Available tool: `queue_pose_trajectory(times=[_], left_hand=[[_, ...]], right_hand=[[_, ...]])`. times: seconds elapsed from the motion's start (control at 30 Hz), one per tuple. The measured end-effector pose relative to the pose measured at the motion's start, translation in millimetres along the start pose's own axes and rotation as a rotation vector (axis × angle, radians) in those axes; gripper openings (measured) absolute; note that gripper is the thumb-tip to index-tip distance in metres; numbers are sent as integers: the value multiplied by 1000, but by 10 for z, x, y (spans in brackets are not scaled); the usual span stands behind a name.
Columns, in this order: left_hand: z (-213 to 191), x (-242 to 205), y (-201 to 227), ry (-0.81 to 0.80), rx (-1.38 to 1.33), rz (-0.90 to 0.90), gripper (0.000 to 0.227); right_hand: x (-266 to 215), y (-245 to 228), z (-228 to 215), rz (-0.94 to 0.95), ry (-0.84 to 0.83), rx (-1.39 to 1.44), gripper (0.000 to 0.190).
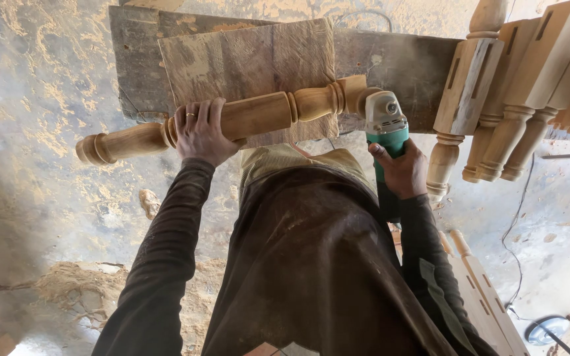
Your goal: Sanding a carved wooden furniture leg using a handheld angle grinder with a sanding disc.
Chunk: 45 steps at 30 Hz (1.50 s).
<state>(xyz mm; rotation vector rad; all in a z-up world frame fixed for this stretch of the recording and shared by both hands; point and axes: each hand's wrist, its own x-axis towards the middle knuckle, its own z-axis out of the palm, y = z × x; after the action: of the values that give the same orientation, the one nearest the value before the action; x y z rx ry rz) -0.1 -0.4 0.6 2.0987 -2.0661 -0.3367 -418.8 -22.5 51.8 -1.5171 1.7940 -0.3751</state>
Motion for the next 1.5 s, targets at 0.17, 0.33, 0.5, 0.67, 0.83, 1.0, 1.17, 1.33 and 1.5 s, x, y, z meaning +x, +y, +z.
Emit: queue_pose_trajectory(times=[0.17, 0.33, 0.5, 0.67, 0.83, 1.0, 1.17, 1.33, 1.5], left_hand=[[-3, -6, 4, 11, -3, 10, 85], [6, -10, -1, 69, 2, 39, 86], [-26, 0, 17, 18, -7, 10, 87], [100, -1, -53, 11, 21, 19, 89], [62, -22, -28, -46, 27, -24, 91], [27, 5, -19, -44, 8, -26, 88], [31, 15, -18, -69, 27, -48, 90], [41, -15, -37, -73, 14, -25, 92], [21, 2, -29, -54, 33, -11, 91]], right_hand=[[-51, -100, -17, 25, -65, 1, 66], [-132, 34, -42, 16, -37, -51, 62], [-160, 48, -58, 101, -47, 145, 62], [-12, -27, -28, 44, -89, 21, 61], [177, -74, -7, 47, -66, 223, 62], [363, -119, -28, 91, -55, 265, 63], [356, -100, 38, -14, -91, 167, 62], [325, -158, -14, -22, -100, 195, 59], [307, -105, -64, 120, -22, 313, 56]])
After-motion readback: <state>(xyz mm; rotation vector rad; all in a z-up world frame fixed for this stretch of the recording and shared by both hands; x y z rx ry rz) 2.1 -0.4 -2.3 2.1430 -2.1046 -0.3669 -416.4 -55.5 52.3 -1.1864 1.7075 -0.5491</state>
